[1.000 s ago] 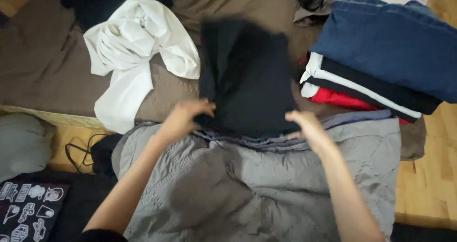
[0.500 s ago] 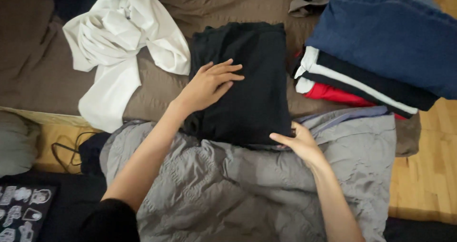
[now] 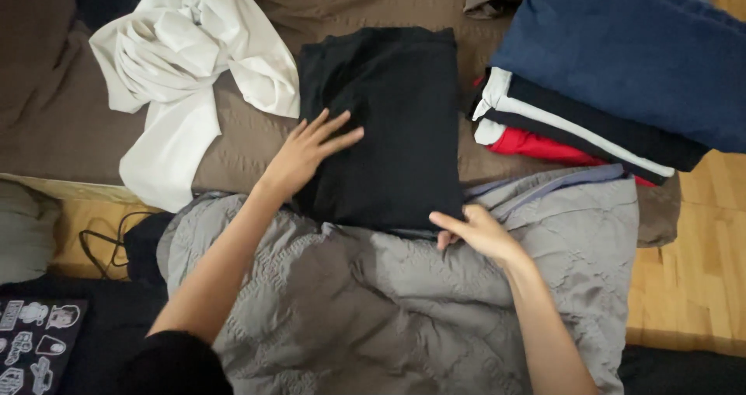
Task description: Folding a black t-shirt and a white button-down shirt on a bed.
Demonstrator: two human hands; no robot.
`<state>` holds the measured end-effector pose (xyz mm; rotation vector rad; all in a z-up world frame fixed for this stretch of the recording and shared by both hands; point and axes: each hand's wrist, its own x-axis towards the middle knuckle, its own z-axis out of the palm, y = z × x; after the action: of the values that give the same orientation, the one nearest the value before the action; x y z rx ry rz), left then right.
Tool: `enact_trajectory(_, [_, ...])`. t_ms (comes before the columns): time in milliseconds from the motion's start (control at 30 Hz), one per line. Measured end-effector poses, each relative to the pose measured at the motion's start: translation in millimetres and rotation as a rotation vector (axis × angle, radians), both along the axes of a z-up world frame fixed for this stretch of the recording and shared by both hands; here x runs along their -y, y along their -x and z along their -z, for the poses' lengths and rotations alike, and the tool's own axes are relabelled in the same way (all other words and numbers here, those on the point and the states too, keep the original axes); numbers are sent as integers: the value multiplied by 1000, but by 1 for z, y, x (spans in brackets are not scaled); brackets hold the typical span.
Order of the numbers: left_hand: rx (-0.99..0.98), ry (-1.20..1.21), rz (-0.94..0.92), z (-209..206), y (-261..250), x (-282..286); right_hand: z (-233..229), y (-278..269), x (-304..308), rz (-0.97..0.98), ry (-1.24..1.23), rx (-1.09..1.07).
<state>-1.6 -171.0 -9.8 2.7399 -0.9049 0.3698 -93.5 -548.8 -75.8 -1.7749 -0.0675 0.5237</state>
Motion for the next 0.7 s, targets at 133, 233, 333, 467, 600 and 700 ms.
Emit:
enact_trajectory(133, [157, -436, 123, -3, 42, -12, -21, 6, -19, -87, -54, 43])
enact_trajectory(233, [79, -604, 129, -36, 72, -10, -54, 25, -34, -14, -346, 0])
enact_trajectory(333, [-147, -562, 89, -64, 90, -1, -51, 39, -46, 73, -200, -222])
enact_trajectory(467, [-163, -142, 141, -5, 95, -15, -60, 53, -40, -63, -569, -144])
enact_trajectory(600, [-25, 470, 180, 12, 100, -10, -68, 57, -5, -43, -617, -15])
enact_trajectory(700, [-164, 599, 137, -3, 84, 2, -88, 46, 25, 61, -438, -8])
